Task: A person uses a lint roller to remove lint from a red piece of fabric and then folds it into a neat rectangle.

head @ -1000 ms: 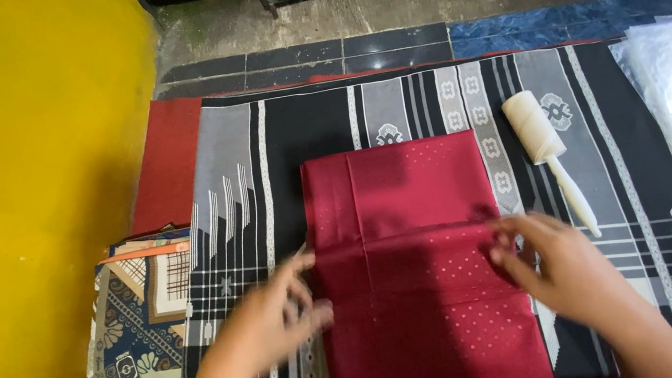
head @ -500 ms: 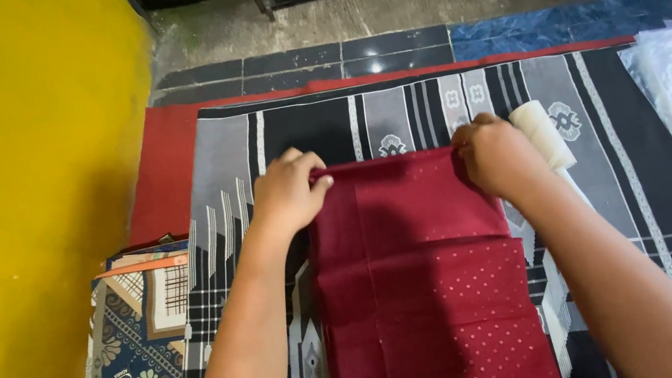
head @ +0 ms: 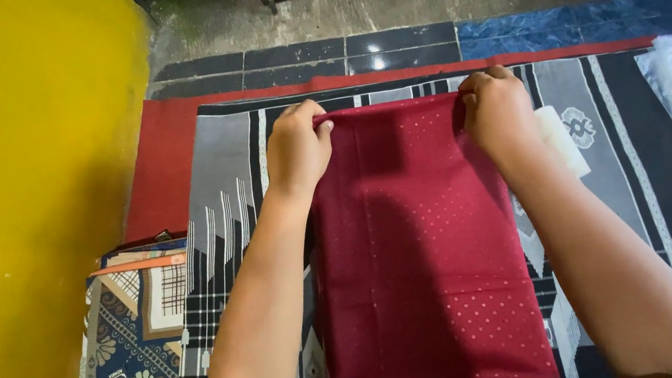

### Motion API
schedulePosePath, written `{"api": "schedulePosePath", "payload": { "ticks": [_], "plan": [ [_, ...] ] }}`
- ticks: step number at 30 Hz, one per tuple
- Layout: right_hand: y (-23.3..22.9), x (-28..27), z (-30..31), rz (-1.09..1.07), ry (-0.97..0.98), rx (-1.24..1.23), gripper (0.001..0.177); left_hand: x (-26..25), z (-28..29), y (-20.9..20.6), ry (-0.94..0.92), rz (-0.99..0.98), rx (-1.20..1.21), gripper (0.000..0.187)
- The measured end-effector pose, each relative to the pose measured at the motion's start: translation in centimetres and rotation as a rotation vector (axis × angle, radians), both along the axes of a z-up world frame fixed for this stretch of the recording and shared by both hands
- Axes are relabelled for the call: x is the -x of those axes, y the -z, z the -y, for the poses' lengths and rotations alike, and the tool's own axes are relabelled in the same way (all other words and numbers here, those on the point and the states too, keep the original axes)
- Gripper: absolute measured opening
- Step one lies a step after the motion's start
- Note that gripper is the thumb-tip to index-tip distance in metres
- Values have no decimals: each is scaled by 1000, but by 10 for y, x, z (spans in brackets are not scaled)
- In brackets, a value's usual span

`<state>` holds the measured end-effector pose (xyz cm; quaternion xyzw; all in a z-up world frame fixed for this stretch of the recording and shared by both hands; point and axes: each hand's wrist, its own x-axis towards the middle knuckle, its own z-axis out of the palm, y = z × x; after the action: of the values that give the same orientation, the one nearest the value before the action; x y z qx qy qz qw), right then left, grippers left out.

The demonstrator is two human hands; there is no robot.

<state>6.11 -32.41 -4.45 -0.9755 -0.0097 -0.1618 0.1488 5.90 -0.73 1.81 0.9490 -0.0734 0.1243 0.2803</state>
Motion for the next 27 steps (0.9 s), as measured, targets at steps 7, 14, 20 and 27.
{"api": "schedulePosePath", "payload": {
  "ticks": [7, 14, 20, 27],
  "plan": [
    [-39, 50, -31, 38, -94, -21, 53, 32, 5, 25, 56, 18, 21, 59],
    [-54, 212, -94, 15, -441, 5, 58, 210, 33, 13, 422, -42, -243, 72],
    [-43, 241, -93, -71, -418, 54, 73, 230, 29, 24, 423, -29, -271, 78],
    [-42, 264, -84, -32, -408, 55, 69, 228, 25, 19, 462, -36, -244, 76]
  ]
}}
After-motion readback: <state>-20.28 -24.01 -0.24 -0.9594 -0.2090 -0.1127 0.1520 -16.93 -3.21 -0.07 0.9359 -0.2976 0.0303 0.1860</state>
